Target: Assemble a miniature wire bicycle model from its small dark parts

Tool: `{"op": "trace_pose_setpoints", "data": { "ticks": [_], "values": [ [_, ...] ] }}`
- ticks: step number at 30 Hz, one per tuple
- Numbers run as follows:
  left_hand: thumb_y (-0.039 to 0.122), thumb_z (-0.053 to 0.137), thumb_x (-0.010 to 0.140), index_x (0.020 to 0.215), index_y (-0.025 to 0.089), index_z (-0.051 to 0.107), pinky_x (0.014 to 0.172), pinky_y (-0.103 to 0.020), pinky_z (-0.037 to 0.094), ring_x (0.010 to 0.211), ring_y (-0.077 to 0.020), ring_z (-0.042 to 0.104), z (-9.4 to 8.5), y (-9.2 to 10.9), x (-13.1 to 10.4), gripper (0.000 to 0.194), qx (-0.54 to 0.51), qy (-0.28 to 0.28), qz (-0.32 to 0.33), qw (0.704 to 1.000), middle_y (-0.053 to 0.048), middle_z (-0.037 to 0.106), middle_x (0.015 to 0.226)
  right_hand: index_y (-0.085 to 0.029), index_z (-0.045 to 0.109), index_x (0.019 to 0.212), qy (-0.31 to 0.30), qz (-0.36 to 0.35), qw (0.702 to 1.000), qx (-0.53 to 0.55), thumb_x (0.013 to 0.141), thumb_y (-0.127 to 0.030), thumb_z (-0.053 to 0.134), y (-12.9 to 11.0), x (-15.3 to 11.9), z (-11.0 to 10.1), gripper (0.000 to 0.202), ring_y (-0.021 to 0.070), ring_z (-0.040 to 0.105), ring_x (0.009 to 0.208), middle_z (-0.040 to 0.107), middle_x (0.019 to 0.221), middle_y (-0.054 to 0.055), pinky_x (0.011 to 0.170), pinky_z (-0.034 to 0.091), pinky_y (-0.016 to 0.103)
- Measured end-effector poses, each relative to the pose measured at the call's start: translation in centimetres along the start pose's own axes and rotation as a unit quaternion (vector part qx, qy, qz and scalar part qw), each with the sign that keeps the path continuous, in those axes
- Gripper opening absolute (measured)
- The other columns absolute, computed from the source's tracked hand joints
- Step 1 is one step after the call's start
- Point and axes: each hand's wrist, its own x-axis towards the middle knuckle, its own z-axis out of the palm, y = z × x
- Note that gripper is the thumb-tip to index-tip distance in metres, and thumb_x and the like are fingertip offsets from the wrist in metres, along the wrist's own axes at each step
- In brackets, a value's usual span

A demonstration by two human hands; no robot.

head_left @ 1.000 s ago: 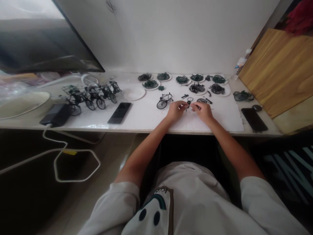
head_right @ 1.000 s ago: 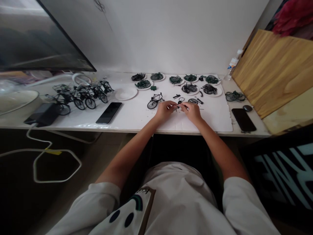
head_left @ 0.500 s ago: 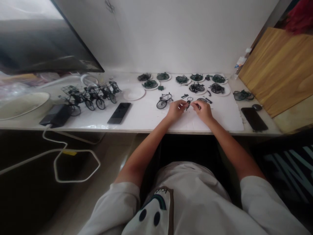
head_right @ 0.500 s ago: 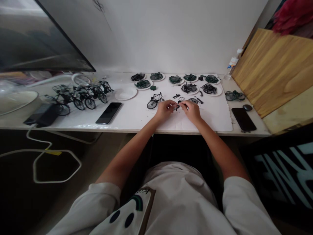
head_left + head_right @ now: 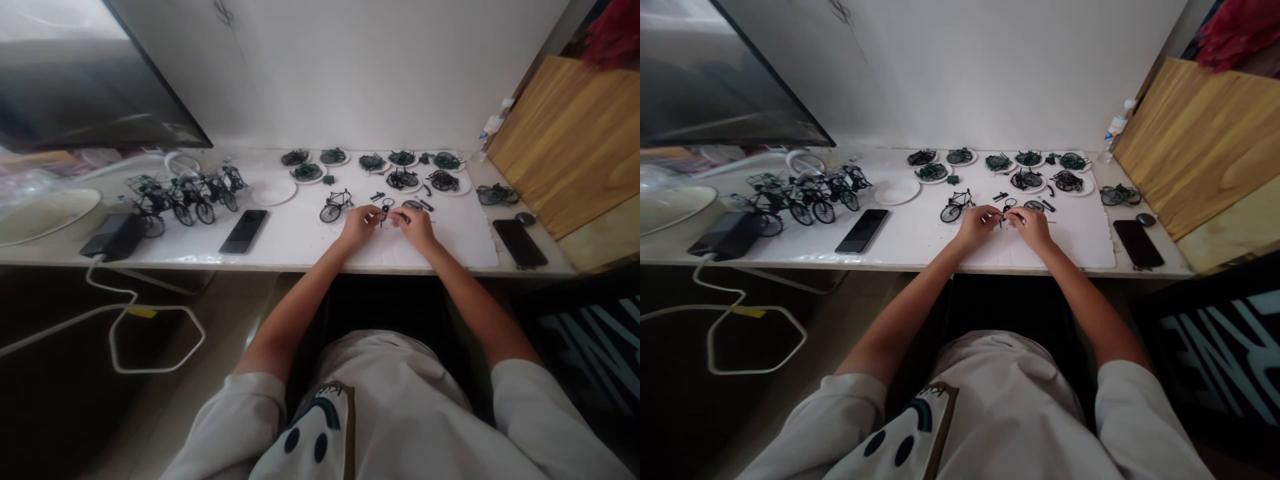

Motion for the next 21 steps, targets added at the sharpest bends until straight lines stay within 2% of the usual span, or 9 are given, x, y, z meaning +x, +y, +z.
{"op": "trace_pose_setpoints", "data": {
  "ticks": [3, 6, 9, 12, 15, 18, 21],
  "values": [
    [0.016, 0.071, 0.095, 0.102, 0.017, 0.085, 0.076, -0.026, 0.058, 0.076, -0.0154, 0.072, 0.0, 0.2, 0.0, 0.016, 0.011, -0.001, -0.001, 1.000, -0.007, 0.085, 0.092, -0.026, 0.083, 0.096, -0.007, -0.003, 1.000, -0.020, 0.106, -0.062, 0.064, 0.1, 0.0, -0.1, 0.041, 0.0221, 0.068, 0.064, 0.076, 0.070, 0.003, 0.071, 0.052, 0.036],
    [0.016, 0.071, 0.095, 0.102, 0.018, 0.086, 0.078, -0.028, 0.060, 0.077, -0.0166, 0.073, 0.0, 0.4, 0.0, 0.016, 0.015, -0.001, -0.002, 1.000, -0.008, 0.086, 0.093, -0.026, 0.081, 0.092, -0.002, -0.013, 0.999, -0.038, 0.106, -0.068, 0.060, 0.2, 0.0, -0.2, 0.050, 0.0222, 0.065, 0.064, 0.071, 0.065, 0.003, 0.070, 0.050, 0.036],
    [0.016, 0.072, 0.095, 0.102, 0.018, 0.086, 0.078, -0.028, 0.060, 0.076, -0.0166, 0.073, 0.0, 0.4, -0.1, 0.016, 0.014, 0.000, 0.001, 1.000, -0.008, 0.086, 0.093, -0.025, 0.079, 0.092, 0.011, -0.024, 0.998, -0.049, 0.108, -0.066, 0.057, 0.3, -0.1, 0.0, 0.049, 0.0239, 0.067, 0.073, 0.076, 0.076, 0.006, 0.075, 0.051, 0.037],
    [0.016, 0.072, 0.096, 0.104, 0.017, 0.086, 0.079, -0.028, 0.059, 0.076, -0.0165, 0.073, 0.0, 0.3, -0.1, 0.016, 0.017, -0.004, 0.005, 1.000, -0.008, 0.085, 0.093, -0.024, 0.075, 0.103, 0.011, -0.033, 0.999, -0.029, 0.109, -0.058, 0.056, 0.4, -0.3, 0.4, 0.039, 0.0254, 0.071, 0.086, 0.080, 0.100, 0.010, 0.083, 0.055, 0.038],
    [0.016, 0.071, 0.097, 0.104, 0.018, 0.086, 0.082, -0.028, 0.059, 0.079, -0.0173, 0.075, 0.0, 0.0, 0.0, 0.016, 0.030, 0.009, 0.008, 0.999, -0.008, 0.086, 0.095, -0.025, 0.068, 0.114, -0.001, -0.035, 0.999, 0.005, 0.107, -0.055, 0.059, 0.5, -0.4, 0.7, 0.032, 0.0265, 0.073, 0.099, 0.078, 0.116, 0.012, 0.087, 0.058, 0.039],
    [0.017, 0.071, 0.098, 0.104, 0.018, 0.087, 0.083, -0.029, 0.059, 0.080, -0.0183, 0.075, 0.1, -0.4, 0.2, 0.017, 0.040, 0.028, 0.005, 0.999, -0.009, 0.086, 0.099, -0.025, 0.066, 0.116, -0.018, -0.037, 0.999, 0.008, 0.106, -0.054, 0.058, 0.7, -0.3, 0.8, 0.032, 0.0258, 0.073, 0.097, 0.077, 0.115, 0.013, 0.087, 0.057, 0.039],
    [0.017, 0.072, 0.097, 0.104, 0.019, 0.087, 0.084, -0.031, 0.059, 0.078, -0.0191, 0.075, 0.2, -0.8, 0.3, 0.017, 0.056, 0.036, -0.001, 0.998, -0.009, 0.087, 0.100, -0.024, 0.068, 0.114, -0.023, -0.036, 0.999, -0.006, 0.107, -0.053, 0.058, 0.8, -0.2, 0.7, 0.031, 0.0231, 0.069, 0.082, 0.077, 0.100, 0.010, 0.081, 0.055, 0.037]
  ]
}}
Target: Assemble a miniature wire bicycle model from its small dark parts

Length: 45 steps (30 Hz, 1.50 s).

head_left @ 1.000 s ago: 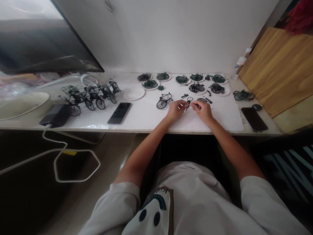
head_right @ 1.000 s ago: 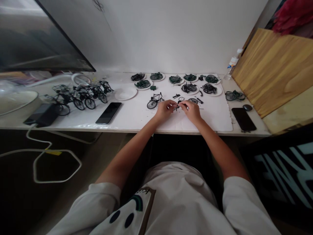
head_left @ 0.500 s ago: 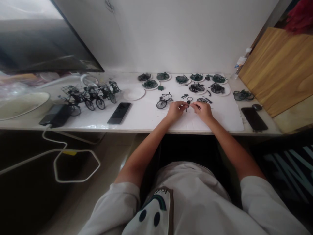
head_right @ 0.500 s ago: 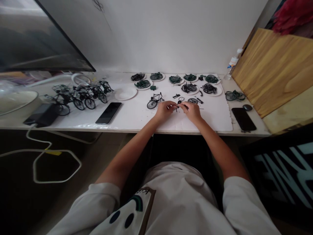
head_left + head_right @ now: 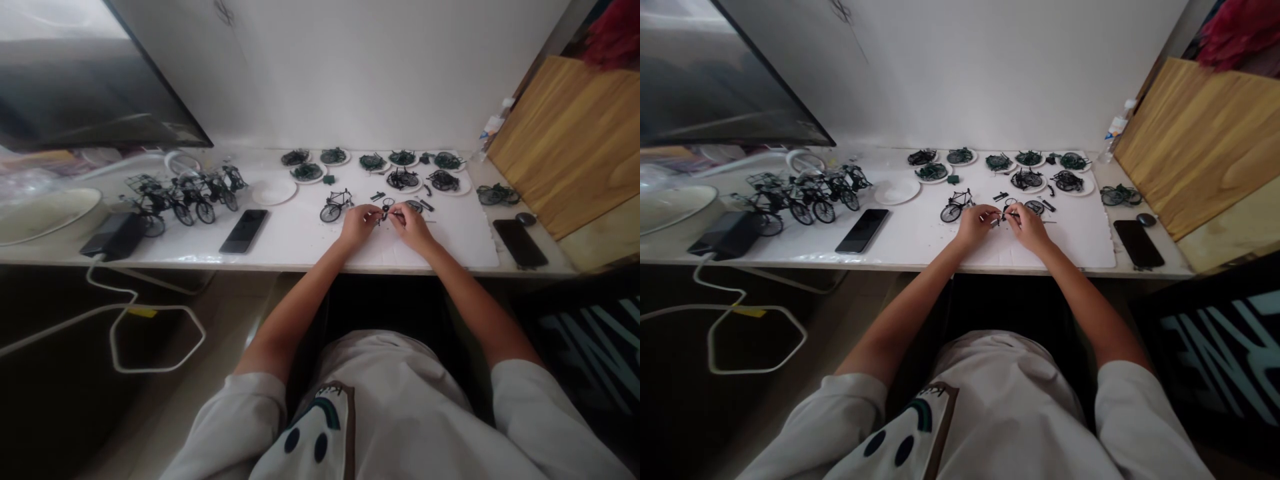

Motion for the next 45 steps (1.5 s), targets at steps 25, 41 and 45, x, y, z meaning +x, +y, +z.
{"op": "trace_pose_setpoints", "data": {
  "ticks": [25, 41, 45],
  "values": [
    [0.016, 0.073, 0.095, 0.105, 0.021, 0.089, 0.085, -0.032, 0.060, 0.083, -0.0211, 0.078, -0.10, 0.32, -0.34, 0.020, 0.020, -0.010, 0.022, 1.000, -0.009, 0.087, 0.098, -0.024, 0.076, 0.090, 0.010, 0.023, 0.999, -0.027, 0.107, -0.069, 0.056, 0.33, 0.13, -0.34, 0.052, 0.0220, 0.067, 0.070, 0.079, 0.083, 0.007, 0.071, 0.050, 0.035],
    [0.026, 0.077, 0.096, 0.102, 0.022, 0.089, 0.078, -0.031, 0.057, 0.072, -0.0189, 0.072, 0.12, 0.28, -0.32, 0.014, 0.018, 0.006, -0.001, 1.000, -0.008, 0.087, 0.095, -0.024, 0.076, 0.100, 0.037, 0.012, 0.998, -0.049, 0.108, -0.067, 0.055, 0.15, 0.03, 0.09, 0.049, 0.0210, 0.061, 0.067, 0.077, 0.084, 0.007, 0.072, 0.047, 0.035],
    [0.023, 0.076, 0.096, 0.102, 0.021, 0.089, 0.079, -0.031, 0.057, 0.073, -0.0185, 0.072, 0.00, 0.28, -0.22, 0.014, 0.018, 0.005, 0.002, 1.000, -0.008, 0.087, 0.096, -0.024, 0.076, 0.105, 0.019, 0.004, 0.999, -0.027, 0.109, -0.059, 0.059, 0.04, -0.01, -0.09, 0.040, 0.0196, 0.060, 0.066, 0.077, 0.087, 0.006, 0.071, 0.047, 0.034]
  ]
}}
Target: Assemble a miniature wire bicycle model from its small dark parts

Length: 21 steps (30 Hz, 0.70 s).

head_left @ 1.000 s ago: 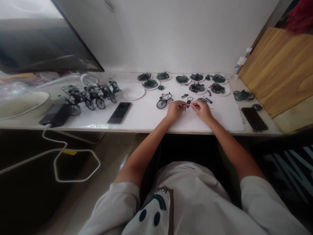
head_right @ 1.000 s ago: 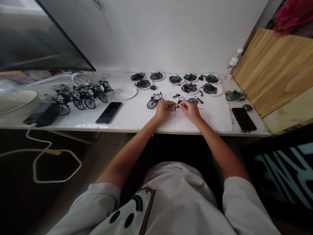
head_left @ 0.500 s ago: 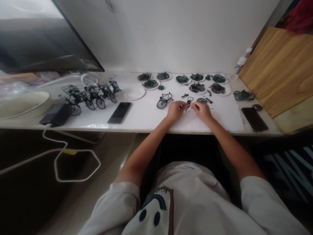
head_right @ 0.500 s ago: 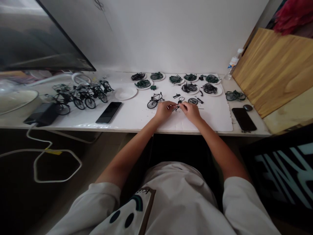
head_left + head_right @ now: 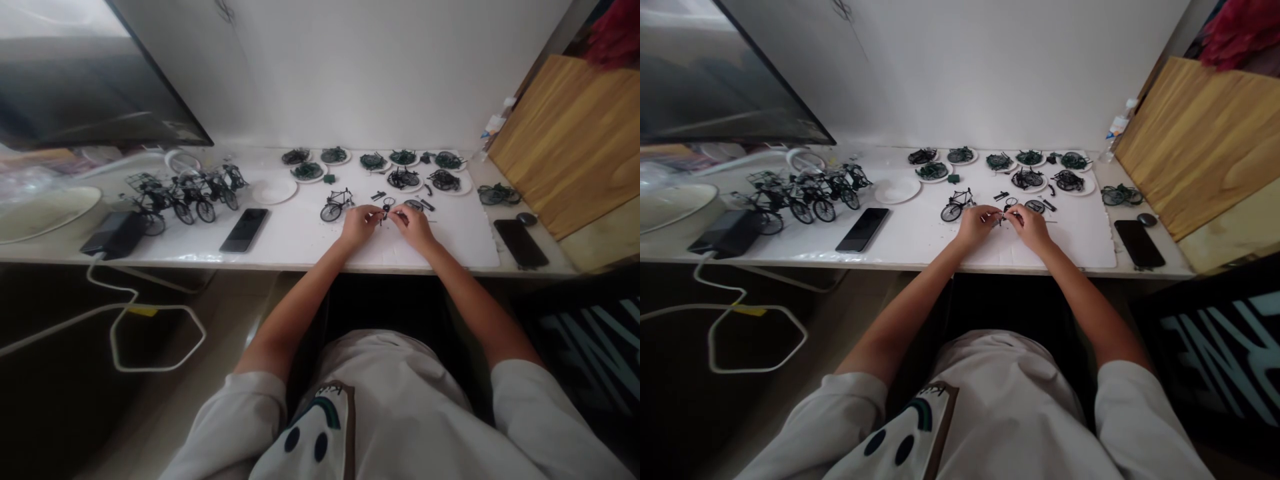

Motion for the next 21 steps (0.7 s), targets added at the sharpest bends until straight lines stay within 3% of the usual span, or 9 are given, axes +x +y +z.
{"op": "trace_pose_setpoints", "data": {
  "ticks": [4, 9, 13, 21],
  "values": [
    [0.020, 0.077, 0.095, 0.102, 0.021, 0.089, 0.080, -0.031, 0.057, 0.073, -0.0185, 0.073, -0.07, 0.09, -0.02, 0.014, 0.006, -0.001, 0.001, 1.000, -0.008, 0.087, 0.097, -0.023, 0.078, 0.105, 0.005, -0.020, 1.000, -0.002, 0.108, -0.058, 0.062, -0.05, 0.08, -0.13, 0.039, 0.0187, 0.057, 0.065, 0.072, 0.080, 0.004, 0.070, 0.045, 0.033],
    [0.020, 0.077, 0.095, 0.104, 0.021, 0.090, 0.080, -0.030, 0.057, 0.074, -0.0189, 0.074, -0.09, 0.13, -0.13, 0.015, 0.013, -0.008, -0.007, 1.000, -0.008, 0.087, 0.096, -0.023, 0.081, 0.101, 0.018, -0.037, 0.999, 0.005, 0.108, -0.062, 0.062, 0.10, 0.14, -0.02, 0.044, 0.0188, 0.057, 0.065, 0.077, 0.086, 0.006, 0.070, 0.046, 0.034],
    [0.018, 0.077, 0.095, 0.103, 0.021, 0.090, 0.080, -0.030, 0.057, 0.075, -0.0198, 0.075, -0.06, 0.04, -0.18, 0.015, 0.015, -0.008, -0.004, 1.000, -0.008, 0.087, 0.096, -0.024, 0.083, 0.100, 0.014, -0.029, 0.999, 0.011, 0.107, -0.064, 0.063, 0.32, 0.10, 0.16, 0.046, 0.0204, 0.062, 0.069, 0.081, 0.093, 0.008, 0.071, 0.048, 0.035],
    [0.016, 0.078, 0.095, 0.102, 0.021, 0.090, 0.083, -0.032, 0.058, 0.084, -0.0229, 0.080, -0.21, 0.46, -0.34, 0.015, 0.035, -0.010, 0.010, 0.999, -0.009, 0.087, 0.097, -0.023, 0.080, 0.088, 0.002, -0.023, 1.000, -0.021, 0.108, -0.068, 0.056, 0.62, 0.11, 0.18, 0.055, 0.0217, 0.064, 0.073, 0.080, 0.085, 0.008, 0.071, 0.046, 0.036]
  ]
}}
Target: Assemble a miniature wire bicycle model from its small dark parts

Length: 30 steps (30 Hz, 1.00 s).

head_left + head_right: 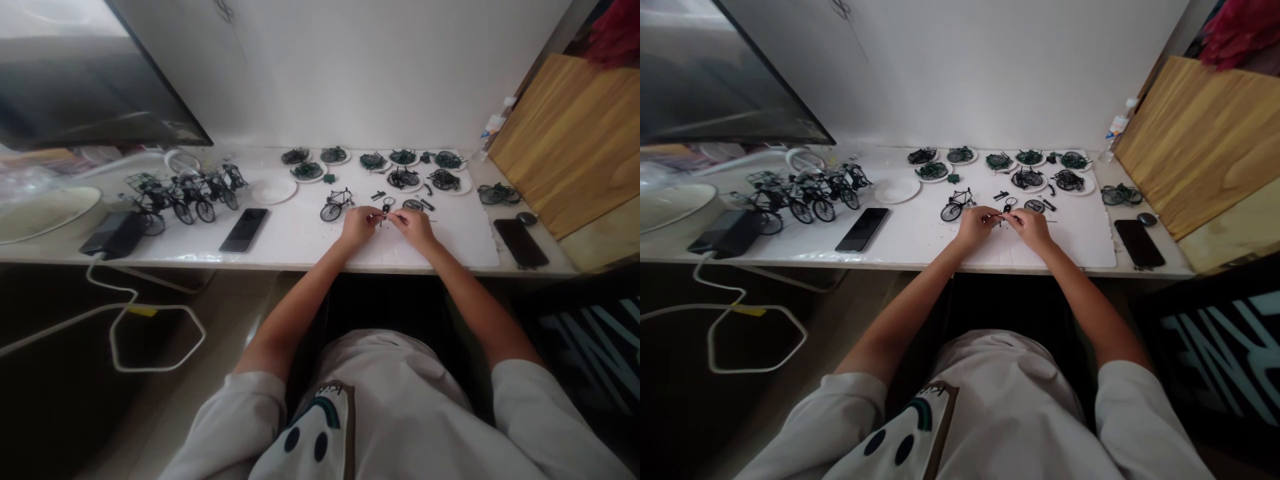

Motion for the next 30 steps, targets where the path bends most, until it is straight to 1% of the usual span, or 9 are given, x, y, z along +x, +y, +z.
{"op": "trace_pose_setpoints", "data": {
  "ticks": [4, 6, 8, 11, 13, 15, 20, 26, 30],
  "values": [
    [0.014, 0.077, 0.094, 0.102, 0.022, 0.090, 0.086, -0.033, 0.059, 0.089, -0.0240, 0.081, -0.01, 0.23, -0.04, 0.017, 0.001, -0.001, 0.007, 1.000, -0.010, 0.088, 0.100, -0.023, 0.074, 0.081, -0.025, 0.004, 1.000, -0.005, 0.111, -0.065, 0.051, -0.17, -0.06, -0.17, 0.056, 0.0220, 0.066, 0.075, 0.078, 0.084, 0.008, 0.073, 0.045, 0.036],
    [0.014, 0.076, 0.095, 0.102, 0.023, 0.090, 0.088, -0.034, 0.060, 0.089, -0.0239, 0.081, 0.01, 0.30, -0.05, 0.018, -0.001, -0.004, 0.005, 1.000, -0.009, 0.088, 0.100, -0.024, 0.072, 0.082, -0.031, 0.010, 0.999, -0.006, 0.111, -0.064, 0.049, -0.39, -0.11, -0.27, 0.054, 0.0222, 0.066, 0.075, 0.077, 0.083, 0.007, 0.074, 0.045, 0.037],
    [0.013, 0.075, 0.095, 0.102, 0.023, 0.090, 0.091, -0.034, 0.060, 0.090, -0.0238, 0.082, 0.04, 0.33, -0.05, 0.019, -0.004, -0.005, 0.003, 1.000, -0.009, 0.088, 0.101, -0.024, 0.071, 0.091, -0.034, 0.024, 0.999, -0.002, 0.111, -0.061, 0.050, -0.61, -0.19, -0.34, 0.046, 0.0228, 0.066, 0.076, 0.076, 0.085, 0.007, 0.075, 0.046, 0.037],
    [0.012, 0.074, 0.095, 0.102, 0.022, 0.090, 0.093, -0.034, 0.060, 0.092, -0.0236, 0.082, 0.08, 0.25, -0.04, 0.020, -0.008, -0.002, -0.001, 1.000, -0.009, 0.088, 0.101, -0.024, 0.066, 0.109, -0.036, 0.049, 0.998, 0.026, 0.107, -0.056, 0.057, -0.66, -0.33, -0.30, 0.033, 0.0241, 0.069, 0.083, 0.076, 0.097, 0.008, 0.078, 0.050, 0.038],
    [0.011, 0.074, 0.095, 0.101, 0.022, 0.090, 0.091, -0.034, 0.060, 0.091, -0.0235, 0.082, 0.10, 0.13, -0.01, 0.020, -0.006, 0.003, -0.006, 1.000, -0.009, 0.088, 0.101, -0.025, 0.062, 0.112, -0.045, 0.054, 0.996, 0.049, 0.106, -0.055, 0.059, -0.46, -0.39, -0.14, 0.030, 0.0243, 0.069, 0.085, 0.075, 0.102, 0.009, 0.079, 0.051, 0.038],
    [0.012, 0.074, 0.095, 0.101, 0.022, 0.090, 0.089, -0.033, 0.060, 0.089, -0.0233, 0.081, 0.09, -0.03, 0.04, 0.020, -0.003, 0.008, -0.009, 1.000, -0.008, 0.088, 0.101, -0.026, 0.060, 0.111, -0.051, 0.047, 0.995, 0.065, 0.106, -0.056, 0.057, -0.16, -0.40, 0.07, 0.030, 0.0241, 0.068, 0.085, 0.073, 0.103, 0.009, 0.079, 0.052, 0.038],
    [0.012, 0.075, 0.094, 0.100, 0.022, 0.090, 0.085, -0.032, 0.059, 0.084, -0.0226, 0.080, 0.00, -0.13, 0.12, 0.019, 0.005, 0.011, -0.013, 1.000, -0.008, 0.088, 0.099, -0.026, 0.061, 0.105, -0.035, 0.032, 0.997, 0.056, 0.107, -0.061, 0.056, 0.20, -0.28, 0.24, 0.035, 0.0243, 0.067, 0.083, 0.074, 0.097, 0.009, 0.077, 0.050, 0.037],
    [0.013, 0.075, 0.095, 0.101, 0.023, 0.090, 0.088, -0.032, 0.061, 0.087, -0.0231, 0.081, 0.04, 0.03, 0.04, 0.019, 0.010, 0.008, 0.000, 1.000, -0.009, 0.087, 0.098, -0.025, 0.062, 0.084, -0.025, 0.033, 0.999, -0.007, 0.108, -0.069, 0.051, -0.03, -0.07, -0.11, 0.051, 0.0216, 0.059, 0.069, 0.070, 0.076, 0.005, 0.070, 0.042, 0.035],
    [0.013, 0.075, 0.096, 0.102, 0.023, 0.090, 0.091, -0.033, 0.061, 0.088, -0.0231, 0.081, 0.18, -0.14, 0.06, 0.019, 0.001, 0.001, 0.011, 1.000, -0.009, 0.088, 0.099, -0.024, 0.065, 0.079, -0.015, 0.029, 0.999, -0.001, 0.108, -0.070, 0.050, -0.26, 0.09, -0.30, 0.056, 0.0230, 0.064, 0.074, 0.075, 0.080, 0.008, 0.074, 0.045, 0.036]
  ]
}}
